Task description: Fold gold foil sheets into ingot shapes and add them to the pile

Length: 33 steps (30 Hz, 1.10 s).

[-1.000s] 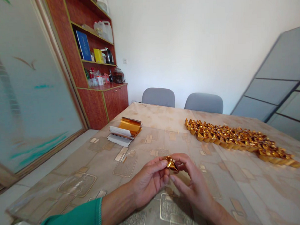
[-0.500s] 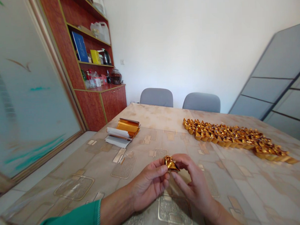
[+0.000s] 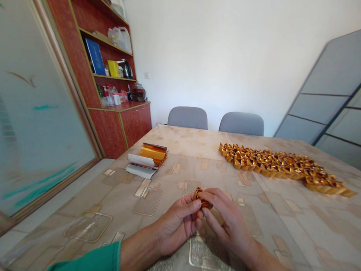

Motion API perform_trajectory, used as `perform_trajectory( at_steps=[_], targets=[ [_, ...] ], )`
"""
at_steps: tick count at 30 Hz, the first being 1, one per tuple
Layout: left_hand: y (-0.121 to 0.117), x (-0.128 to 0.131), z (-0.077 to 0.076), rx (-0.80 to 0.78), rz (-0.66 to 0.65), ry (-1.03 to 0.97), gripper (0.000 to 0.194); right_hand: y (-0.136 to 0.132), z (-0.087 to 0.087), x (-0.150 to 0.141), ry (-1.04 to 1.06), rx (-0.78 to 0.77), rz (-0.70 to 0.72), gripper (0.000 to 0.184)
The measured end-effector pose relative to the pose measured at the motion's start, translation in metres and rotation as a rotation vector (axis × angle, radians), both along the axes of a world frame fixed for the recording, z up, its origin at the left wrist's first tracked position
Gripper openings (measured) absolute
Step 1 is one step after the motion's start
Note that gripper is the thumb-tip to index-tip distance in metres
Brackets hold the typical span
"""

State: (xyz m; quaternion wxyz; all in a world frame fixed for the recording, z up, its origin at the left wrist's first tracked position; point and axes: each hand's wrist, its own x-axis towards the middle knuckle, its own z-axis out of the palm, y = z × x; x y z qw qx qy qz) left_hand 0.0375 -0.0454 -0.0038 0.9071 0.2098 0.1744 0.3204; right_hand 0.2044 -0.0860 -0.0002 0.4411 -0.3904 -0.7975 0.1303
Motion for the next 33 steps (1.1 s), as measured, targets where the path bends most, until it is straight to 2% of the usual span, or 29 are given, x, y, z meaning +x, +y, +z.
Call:
perform_trajectory(
  at_steps=[8, 15, 20, 26, 29, 31, 33],
  targets=[
    [0.002, 0.0, -0.006, -0.04, -0.001, 0.001, 0.03, 0.001, 0.0, 0.002, 0.05, -0.04, 0.034, 0.036],
    [-0.001, 0.001, -0.001, -0.074, 0.02, 0.016, 0.022, 0.003, 0.001, 0.002, 0.085, -0.04, 0.012, 0.038],
    [0.001, 0.001, 0.0, -0.096, 0.008, -0.028, 0.017, 0.003, 0.003, 0.0, 0.159, -0.045, -0.04, 0.021],
    [0.002, 0.001, -0.002, -0.166, 0.138, 0.052, 0.015, 0.004, 0.01, 0.004, 0.202, -0.068, -0.133, 0.011],
    [0.004, 0.0, 0.0, -0.17, 0.186, 0.111, 0.017, 0.014, 0.012, 0.03, 0.158, -0.036, -0.25, 0.012],
    [0.005, -0.001, 0.001, -0.16, 0.207, 0.131, 0.017, 0.023, 0.01, 0.064, 0.055, -0.019, -0.385, 0.015],
    [0.006, -0.003, 0.002, -0.151, 0.213, 0.143, 0.018, 0.028, 0.007, 0.11, -0.164, -0.029, -0.595, 0.02]
  ],
)
